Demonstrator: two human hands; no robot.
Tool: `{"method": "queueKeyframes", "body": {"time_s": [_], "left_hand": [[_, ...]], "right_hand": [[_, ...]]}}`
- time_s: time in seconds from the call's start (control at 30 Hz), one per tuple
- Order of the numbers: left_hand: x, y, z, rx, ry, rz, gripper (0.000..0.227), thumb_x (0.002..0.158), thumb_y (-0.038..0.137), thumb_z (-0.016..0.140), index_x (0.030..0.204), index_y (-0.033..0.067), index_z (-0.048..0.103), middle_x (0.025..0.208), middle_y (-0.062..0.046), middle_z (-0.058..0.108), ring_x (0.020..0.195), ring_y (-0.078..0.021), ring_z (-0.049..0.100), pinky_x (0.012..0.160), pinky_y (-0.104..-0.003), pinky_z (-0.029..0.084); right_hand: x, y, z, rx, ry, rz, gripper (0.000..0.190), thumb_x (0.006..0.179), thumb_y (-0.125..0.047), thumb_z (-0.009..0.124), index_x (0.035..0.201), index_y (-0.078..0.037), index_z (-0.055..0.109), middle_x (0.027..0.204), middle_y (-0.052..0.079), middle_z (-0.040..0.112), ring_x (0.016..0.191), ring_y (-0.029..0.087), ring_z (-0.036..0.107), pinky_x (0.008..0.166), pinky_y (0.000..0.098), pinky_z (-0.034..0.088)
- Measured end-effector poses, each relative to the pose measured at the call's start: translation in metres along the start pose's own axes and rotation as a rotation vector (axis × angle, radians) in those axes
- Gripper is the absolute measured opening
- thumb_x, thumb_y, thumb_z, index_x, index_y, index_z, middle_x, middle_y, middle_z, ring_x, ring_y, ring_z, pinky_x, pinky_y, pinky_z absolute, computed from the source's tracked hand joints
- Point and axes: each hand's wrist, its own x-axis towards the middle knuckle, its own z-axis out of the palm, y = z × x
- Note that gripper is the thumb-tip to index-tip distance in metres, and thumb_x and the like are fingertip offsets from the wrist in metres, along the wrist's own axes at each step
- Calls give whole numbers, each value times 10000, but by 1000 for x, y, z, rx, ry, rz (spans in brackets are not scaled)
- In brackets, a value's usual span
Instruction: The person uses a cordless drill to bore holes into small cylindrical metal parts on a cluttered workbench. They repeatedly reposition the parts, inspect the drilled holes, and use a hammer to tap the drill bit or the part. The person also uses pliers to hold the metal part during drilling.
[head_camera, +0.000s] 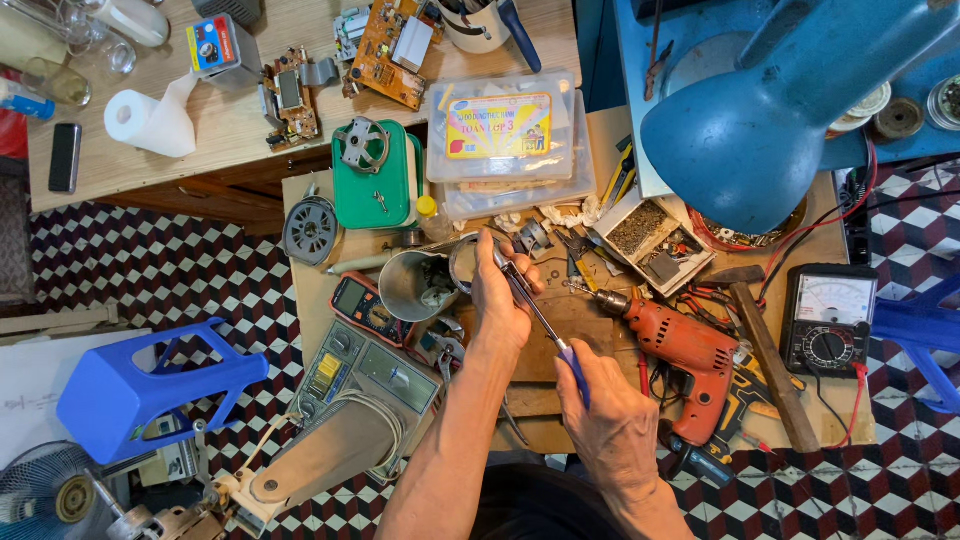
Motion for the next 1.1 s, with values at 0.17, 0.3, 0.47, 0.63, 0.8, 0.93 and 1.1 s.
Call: {"method": "queueKeyframes", "body": {"time_s": [0.17,0.3,0.47,0.63,0.8,0.93,1.1], "left_hand": [[-8,2,1,54,-23,7,472,934,627,589,806,179,511,592,-7,494,497,-149,480,458,-291,405],[-13,5,-1,26,-133,16,438,960,573,588,789,178,502,601,-6,481,502,-146,469,461,-290,388],[-17,5,6,4,-208,38,439,997,541,576,766,178,494,591,5,456,492,-136,462,443,-276,363],[-25,6,14,-3,-245,65,414,1013,507,548,769,179,487,602,2,468,480,-131,456,430,-273,350],[-30,5,19,-25,-282,78,401,1021,498,544,783,181,478,585,7,459,459,-117,436,396,-265,333],[-31,4,22,-40,-277,83,407,1019,494,549,780,174,471,566,-2,454,438,-125,430,381,-269,326],[-35,6,23,-48,-271,62,403,1010,494,548,773,180,457,548,-2,451,418,-129,427,366,-269,320]], "right_hand": [[-3,-5,0,-86,-60,55,288,903,-214,739,1154,-82,694,800,119,678,608,294,681,522,400,519],[-5,-8,1,64,-70,133,268,913,-196,721,1154,-84,688,828,131,700,660,311,701,555,393,535],[-9,-7,0,263,-76,213,240,941,-190,688,1134,-49,699,865,137,730,688,238,704,611,343,537],[-10,-1,-1,439,-231,579,352,933,-280,709,1205,-59,746,682,72,669,613,101,564,562,282,484],[-8,5,-2,606,-294,730,390,934,-323,690,1214,-62,765,641,-19,562,580,58,483,514,240,408],[-7,8,-2,766,-341,907,386,936,-328,665,1207,-79,783,597,-12,497,517,74,428,462,238,337],[-7,14,2,952,-366,993,382,942,-310,657,1171,-26,769,591,-6,468,453,74,355,394,240,261]]}}
